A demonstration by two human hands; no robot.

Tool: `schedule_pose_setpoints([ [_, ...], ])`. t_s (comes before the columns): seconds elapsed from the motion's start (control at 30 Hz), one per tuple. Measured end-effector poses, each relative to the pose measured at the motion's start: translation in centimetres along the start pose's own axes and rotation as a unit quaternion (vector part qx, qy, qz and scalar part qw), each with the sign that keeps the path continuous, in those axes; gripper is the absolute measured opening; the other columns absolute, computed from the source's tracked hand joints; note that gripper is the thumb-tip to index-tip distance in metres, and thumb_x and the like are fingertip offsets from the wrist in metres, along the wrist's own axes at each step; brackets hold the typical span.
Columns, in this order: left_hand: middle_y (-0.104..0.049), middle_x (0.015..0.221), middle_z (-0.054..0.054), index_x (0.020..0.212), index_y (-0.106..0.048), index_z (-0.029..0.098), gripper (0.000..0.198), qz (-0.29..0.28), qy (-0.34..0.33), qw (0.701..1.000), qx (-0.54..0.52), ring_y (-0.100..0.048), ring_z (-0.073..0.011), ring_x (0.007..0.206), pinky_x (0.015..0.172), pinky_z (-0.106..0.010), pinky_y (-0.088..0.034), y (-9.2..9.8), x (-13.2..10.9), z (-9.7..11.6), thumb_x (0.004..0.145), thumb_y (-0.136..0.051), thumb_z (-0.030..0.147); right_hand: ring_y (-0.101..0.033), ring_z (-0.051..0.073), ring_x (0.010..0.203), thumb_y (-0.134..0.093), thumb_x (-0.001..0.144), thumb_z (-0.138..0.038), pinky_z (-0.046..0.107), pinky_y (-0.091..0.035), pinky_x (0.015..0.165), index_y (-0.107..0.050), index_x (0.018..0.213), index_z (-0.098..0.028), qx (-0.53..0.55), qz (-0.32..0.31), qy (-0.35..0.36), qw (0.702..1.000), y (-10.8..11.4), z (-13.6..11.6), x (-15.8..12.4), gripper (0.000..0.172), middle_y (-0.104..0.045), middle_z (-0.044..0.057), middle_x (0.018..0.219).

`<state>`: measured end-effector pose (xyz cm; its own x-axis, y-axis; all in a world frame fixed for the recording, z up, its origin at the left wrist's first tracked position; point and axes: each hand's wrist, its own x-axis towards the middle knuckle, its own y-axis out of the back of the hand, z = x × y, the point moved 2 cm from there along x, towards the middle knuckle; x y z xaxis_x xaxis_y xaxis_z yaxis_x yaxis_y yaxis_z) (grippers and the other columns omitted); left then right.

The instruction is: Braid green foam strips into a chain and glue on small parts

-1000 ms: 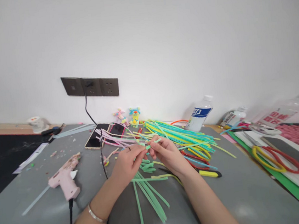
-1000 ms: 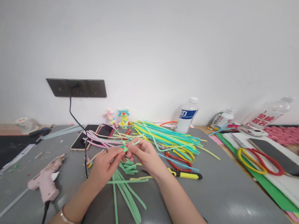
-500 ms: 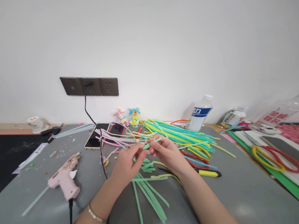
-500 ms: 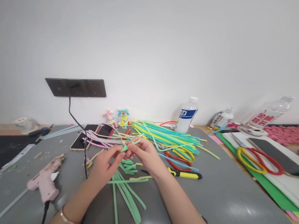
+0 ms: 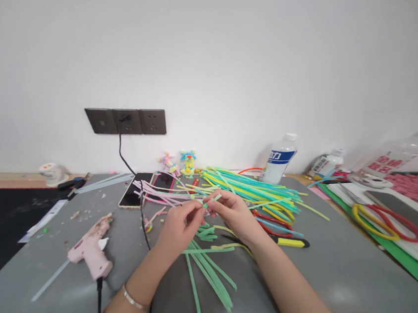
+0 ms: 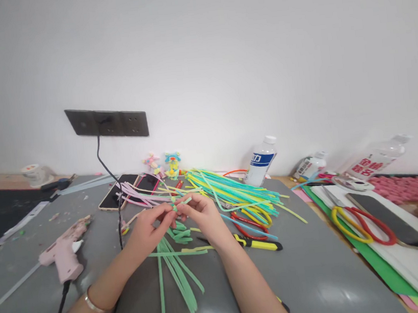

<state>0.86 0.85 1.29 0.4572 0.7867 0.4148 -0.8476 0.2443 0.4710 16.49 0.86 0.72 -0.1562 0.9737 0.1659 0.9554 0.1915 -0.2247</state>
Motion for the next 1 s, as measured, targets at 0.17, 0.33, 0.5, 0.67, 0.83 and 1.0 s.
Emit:
schedule_pose_setpoints([
  [0.17,-0.062,0.068,0.0,0.084,-0.062,0.017,0.026,-0.018,0.047,0.992,-0.119,-0.058,-0.0127,0.062,0.056,-0.021,-0.041,-0.35,0.11,-0.04,0.096,-0.045,0.034,-0.054,0.013,0.057,-0.077,0.075,-0.037,0.026,-0.043,0.058,-0.068,0.073,-0.019,-0.019,-0.024,0.004,1.0,0.05,-0.09,-0.05,0.02,-0.062,-0.002,0.061],
  [0.33,-0.056,0.061,0.002,0.075,-0.056,0.017,0.031,-0.024,0.074,0.982,-0.175,-0.049,-0.0111,0.055,0.053,-0.021,-0.038,-0.45,0.1,0.14,0.095,-0.044,0.038,-0.054,0.013,0.061,-0.071,0.079,-0.046,0.027,-0.044,0.061,-0.07,0.073,-0.017,-0.041,-0.025,-0.002,0.999,0.23,0.2,0.04,0.029,-0.063,0.001,0.066],
  [0.5,-0.055,0.06,0.002,0.072,-0.053,0.018,0.033,-0.022,0.089,0.98,-0.176,-0.045,-0.0108,0.054,0.053,-0.022,-0.035,-0.34,0.16,0.2,0.095,-0.044,0.04,-0.056,0.012,0.06,-0.073,0.079,-0.045,0.026,-0.045,0.061,-0.067,0.078,-0.019,0.005,-0.011,-0.017,1.0,0.03,0.02,-0.03,0.026,-0.064,-0.001,0.067],
  [0.67,-0.052,0.058,0.003,0.069,-0.051,0.018,0.032,-0.009,0.092,0.986,-0.141,-0.045,-0.0112,0.054,0.053,-0.022,-0.034,-0.25,0.18,0.21,0.095,-0.043,0.036,-0.055,0.012,0.056,-0.077,0.074,-0.042,0.025,-0.044,0.058,-0.061,0.073,-0.019,0.014,0.005,-0.014,1.0,-0.05,-0.14,-0.02,0.028,-0.063,-0.002,0.063],
  [0.83,-0.046,0.056,0.005,0.068,-0.044,0.02,0.034,-0.019,0.053,0.997,-0.048,-0.041,-0.0112,0.052,0.053,-0.024,-0.029,-0.39,-0.11,-0.36,0.098,-0.039,0.034,-0.053,0.011,0.056,-0.078,0.075,-0.039,0.024,-0.042,0.058,-0.059,0.072,-0.019,0.002,0.013,0.003,1.0,0.08,-0.2,0.03,0.027,-0.06,-0.003,0.062],
  [1.0,-0.046,0.059,0.005,0.07,-0.04,0.021,0.032,-0.059,0.022,0.998,-0.021,-0.041,-0.0116,0.053,0.056,-0.025,-0.029,-0.56,-0.27,-0.34,0.099,-0.034,0.032,-0.053,0.011,0.061,-0.078,0.074,-0.038,0.024,-0.042,0.061,-0.062,0.074,-0.019,-0.005,0.022,0.005,1.0,0.22,-0.2,0.01,0.025,-0.059,-0.003,0.069],
])
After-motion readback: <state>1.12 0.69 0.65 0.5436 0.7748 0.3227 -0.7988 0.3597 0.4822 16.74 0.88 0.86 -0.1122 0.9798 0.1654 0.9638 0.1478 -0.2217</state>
